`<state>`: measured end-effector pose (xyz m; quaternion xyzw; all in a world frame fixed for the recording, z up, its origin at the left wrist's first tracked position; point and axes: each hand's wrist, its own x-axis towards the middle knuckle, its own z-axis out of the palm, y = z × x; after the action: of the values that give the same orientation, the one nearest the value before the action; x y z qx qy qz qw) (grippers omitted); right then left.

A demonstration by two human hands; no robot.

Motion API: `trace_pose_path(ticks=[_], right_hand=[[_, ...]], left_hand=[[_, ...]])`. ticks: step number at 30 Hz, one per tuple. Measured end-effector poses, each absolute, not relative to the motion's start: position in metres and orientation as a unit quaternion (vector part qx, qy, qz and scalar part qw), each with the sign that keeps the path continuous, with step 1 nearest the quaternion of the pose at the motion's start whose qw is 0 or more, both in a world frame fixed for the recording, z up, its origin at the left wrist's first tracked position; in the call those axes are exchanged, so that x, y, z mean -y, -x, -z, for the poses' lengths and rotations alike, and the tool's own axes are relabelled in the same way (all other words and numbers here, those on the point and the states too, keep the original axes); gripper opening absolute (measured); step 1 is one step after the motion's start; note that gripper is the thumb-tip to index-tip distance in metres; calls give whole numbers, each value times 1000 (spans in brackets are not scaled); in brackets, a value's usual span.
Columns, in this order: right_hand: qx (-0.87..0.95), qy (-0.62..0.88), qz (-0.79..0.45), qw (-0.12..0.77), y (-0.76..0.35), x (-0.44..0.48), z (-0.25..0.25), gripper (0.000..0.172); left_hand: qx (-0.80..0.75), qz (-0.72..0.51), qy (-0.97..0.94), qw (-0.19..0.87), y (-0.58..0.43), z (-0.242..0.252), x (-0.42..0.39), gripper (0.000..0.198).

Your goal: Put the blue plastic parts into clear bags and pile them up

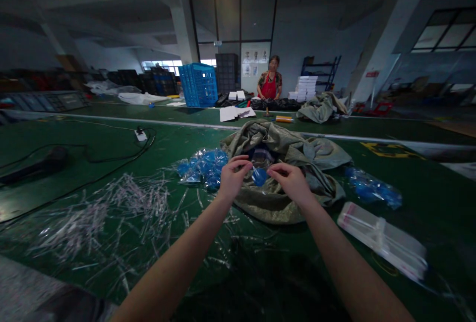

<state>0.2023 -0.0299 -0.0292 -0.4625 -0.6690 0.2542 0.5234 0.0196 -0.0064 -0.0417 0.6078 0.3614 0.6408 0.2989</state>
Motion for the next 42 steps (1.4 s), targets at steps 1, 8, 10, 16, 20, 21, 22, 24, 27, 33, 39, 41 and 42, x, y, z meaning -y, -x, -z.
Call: trace_pose_path(ticks=[1, 8, 10, 16, 20, 21, 22, 24, 27, 33, 39, 41, 42], right_hand=[[678, 451, -248, 525, -203, 27, 31, 14], [712, 430, -242, 499, -213, 23, 44, 14], [723, 424, -242, 489, -217, 22, 49, 14], [724, 419, -249, 489, -221, 21, 56, 15], [707, 440, -271, 482, -222, 23, 56, 20], [698, 450, -277, 483, -222, 23, 57, 21], [686, 460, -284, 487, -222, 24, 59, 22], [656, 471, -312, 500, -222, 23, 65, 24], [604, 470, -369, 528, -218, 20, 80, 26], [520, 459, -457, 557, -205, 16, 106, 27], [517, 468, -437, 568, -199, 12, 118, 32], [537, 467, -424, 560, -197, 12, 117, 33], [547, 466, -419, 555, -196, 12, 116, 33]], left_hand=[[-364, -642, -606, 297, -21, 43, 6, 9], [-384, -635, -595, 310, -27, 62, 2, 9], [-382, -626, -607, 307, -29, 68, 4, 8], [-372, -630, -610, 303, -35, 79, 6, 9], [-359, -654, -552, 373, -34, 84, 1, 14], [-361, -662, -525, 395, -33, 86, -1, 15], [-366, -667, -500, 414, -32, 87, -3, 16], [-378, -664, -474, 438, -30, 89, -4, 16], [-392, -645, -470, 458, -30, 90, -1, 13], [-415, -615, -473, 475, -30, 98, 5, 10], [-503, -571, -507, 405, -16, 110, -2, 11], [-539, -560, -559, 288, -11, 107, 0, 11], [-540, -553, -597, 214, -10, 104, 2, 11]])
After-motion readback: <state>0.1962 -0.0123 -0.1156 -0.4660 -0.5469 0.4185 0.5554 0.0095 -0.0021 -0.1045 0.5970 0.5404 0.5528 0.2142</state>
